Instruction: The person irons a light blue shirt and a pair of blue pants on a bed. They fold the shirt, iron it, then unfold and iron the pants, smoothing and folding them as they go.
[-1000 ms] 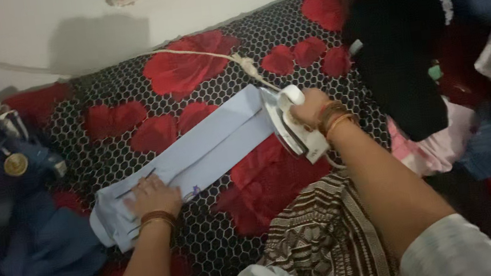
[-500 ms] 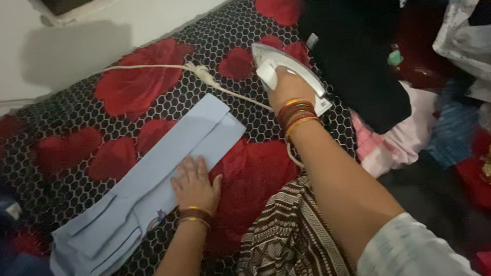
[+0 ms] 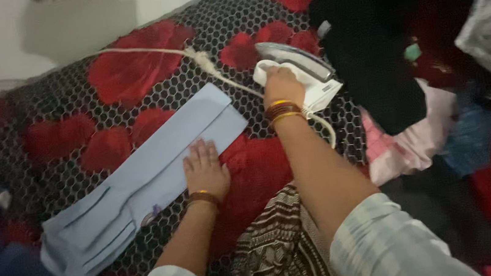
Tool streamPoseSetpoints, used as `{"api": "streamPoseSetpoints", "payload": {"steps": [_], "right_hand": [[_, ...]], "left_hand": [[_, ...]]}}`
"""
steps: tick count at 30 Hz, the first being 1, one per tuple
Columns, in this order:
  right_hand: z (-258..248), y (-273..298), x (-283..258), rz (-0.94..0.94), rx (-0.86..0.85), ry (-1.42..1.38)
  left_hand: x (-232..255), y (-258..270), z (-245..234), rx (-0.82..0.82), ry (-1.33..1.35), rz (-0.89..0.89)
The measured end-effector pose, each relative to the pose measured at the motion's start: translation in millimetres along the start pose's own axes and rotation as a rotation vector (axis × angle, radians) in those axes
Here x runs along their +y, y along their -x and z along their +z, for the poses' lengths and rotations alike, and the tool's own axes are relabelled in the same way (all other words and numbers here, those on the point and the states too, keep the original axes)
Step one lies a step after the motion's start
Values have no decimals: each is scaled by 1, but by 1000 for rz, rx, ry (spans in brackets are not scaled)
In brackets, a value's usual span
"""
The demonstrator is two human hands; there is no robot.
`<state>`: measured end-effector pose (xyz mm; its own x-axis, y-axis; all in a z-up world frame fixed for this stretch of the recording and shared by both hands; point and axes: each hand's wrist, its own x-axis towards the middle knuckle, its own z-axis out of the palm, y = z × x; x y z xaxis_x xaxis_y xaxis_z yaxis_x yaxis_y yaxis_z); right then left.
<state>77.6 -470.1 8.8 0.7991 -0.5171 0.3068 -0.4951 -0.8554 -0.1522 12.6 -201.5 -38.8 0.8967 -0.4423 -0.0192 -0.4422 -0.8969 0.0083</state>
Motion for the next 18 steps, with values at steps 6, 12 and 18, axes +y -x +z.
{"api": "streamPoseSetpoints", "payload": {"steps": [6, 12, 18], "right_hand": [[16, 5, -7, -13, -42, 61], [31, 29, -16, -75, -79, 167], [6, 38, -29, -58, -208, 202]], "left_hand": [[-13, 14, 5, 13, 31, 43], [-35, 49, 3, 25, 87, 56], [-67, 79, -5, 78, 72, 6]]}}
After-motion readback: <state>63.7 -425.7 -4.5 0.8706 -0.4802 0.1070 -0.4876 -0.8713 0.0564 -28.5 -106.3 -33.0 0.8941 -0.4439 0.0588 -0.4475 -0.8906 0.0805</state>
